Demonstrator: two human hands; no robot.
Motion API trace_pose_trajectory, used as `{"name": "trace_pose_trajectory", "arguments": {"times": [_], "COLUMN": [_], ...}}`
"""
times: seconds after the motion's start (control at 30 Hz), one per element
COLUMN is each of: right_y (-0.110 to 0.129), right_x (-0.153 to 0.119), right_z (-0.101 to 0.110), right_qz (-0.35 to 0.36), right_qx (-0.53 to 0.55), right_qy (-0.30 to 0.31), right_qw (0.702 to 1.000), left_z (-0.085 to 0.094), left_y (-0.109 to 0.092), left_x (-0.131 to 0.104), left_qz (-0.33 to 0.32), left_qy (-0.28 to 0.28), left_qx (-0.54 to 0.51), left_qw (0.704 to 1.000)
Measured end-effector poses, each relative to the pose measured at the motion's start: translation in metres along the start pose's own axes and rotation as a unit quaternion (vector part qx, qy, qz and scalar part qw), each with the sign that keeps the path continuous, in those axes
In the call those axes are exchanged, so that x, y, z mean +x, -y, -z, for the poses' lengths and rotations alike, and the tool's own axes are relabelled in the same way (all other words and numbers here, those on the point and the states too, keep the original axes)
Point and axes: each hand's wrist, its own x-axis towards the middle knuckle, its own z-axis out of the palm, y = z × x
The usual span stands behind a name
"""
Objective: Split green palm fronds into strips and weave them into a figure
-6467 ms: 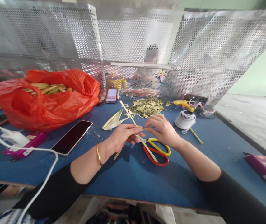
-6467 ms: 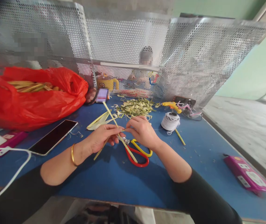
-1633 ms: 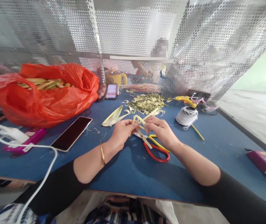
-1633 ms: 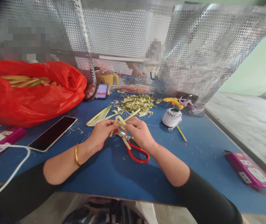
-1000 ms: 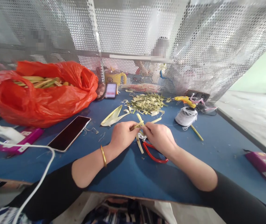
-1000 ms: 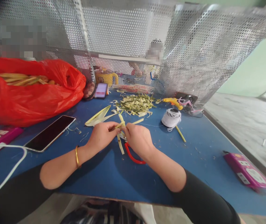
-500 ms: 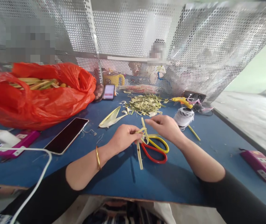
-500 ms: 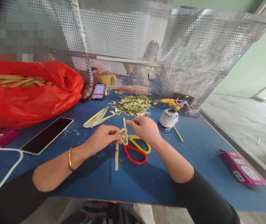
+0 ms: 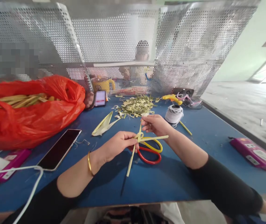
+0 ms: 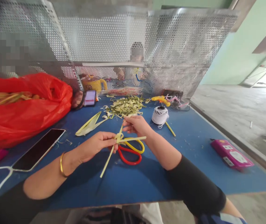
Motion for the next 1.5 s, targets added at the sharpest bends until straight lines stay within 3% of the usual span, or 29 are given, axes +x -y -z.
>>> {"name": "trace_pose_trajectory", "arguments": {"times": [0.17,0.33,0.6,0.67,0.73,0.8,0.87,0.9,0.97,1.07,1.13,1.2,1.37,1.43,1.5], "right_y": [0.002,-0.004,-0.018,-0.018,-0.017,-0.016,-0.015,-0.014,-0.013,-0.015,-0.018,-0.024,-0.037,-0.040,-0.041], "right_x": [0.003,0.008,0.013,0.015,0.017,0.016,0.009,0.003,-0.011,-0.027,-0.029,-0.025,-0.009,-0.006,-0.006], "right_z": [0.005,0.003,-0.005,-0.003,0.000,0.002,0.004,0.003,0.000,-0.008,-0.013,-0.015,-0.013,-0.013,-0.013], "right_qz": [-0.014,-0.037,0.021,0.040,0.081,0.182,0.346,0.436,0.577,0.670,0.665,0.635,0.629,0.635,0.633], "right_qx": [0.051,0.083,0.125,0.106,0.057,-0.017,-0.123,-0.193,-0.352,-0.533,-0.621,-0.678,-0.704,-0.698,-0.688], "right_qy": [0.004,0.032,0.027,0.002,-0.066,-0.140,-0.176,-0.169,-0.111,-0.054,-0.043,-0.038,-0.018,-0.007,-0.006], "right_qw": [0.999,0.995,0.992,0.994,0.993,0.973,0.913,0.863,0.729,0.514,0.414,0.368,0.330,0.332,0.355], "left_z": [-0.003,-0.007,-0.003,0.001,0.005,0.010,0.013,0.013,0.012,0.007,0.003,0.001,0.000,-0.001,-0.001], "left_y": [-0.009,-0.005,-0.001,-0.003,-0.005,-0.008,-0.011,-0.012,-0.016,-0.022,-0.023,-0.022,-0.010,-0.007,-0.006], "left_x": [0.008,0.008,0.004,0.005,0.005,0.007,0.011,0.013,0.019,0.030,0.037,0.043,0.046,0.045,0.044], "left_qz": [0.018,0.021,0.031,0.041,0.050,0.053,0.056,0.060,0.062,0.043,0.035,0.035,0.060,0.067,0.070], "left_qy": [0.002,-0.051,-0.059,-0.089,-0.132,-0.178,-0.215,-0.225,-0.226,-0.207,-0.200,-0.207,-0.208,-0.199,-0.193], "left_qx": [-0.060,0.048,0.038,0.008,-0.042,-0.104,-0.157,-0.174,-0.193,-0.214,-0.224,-0.226,-0.231,-0.232,-0.234], "left_qw": [0.998,0.997,0.997,0.995,0.989,0.977,0.962,0.957,0.953,0.954,0.953,0.951,0.949,0.950,0.951]}}
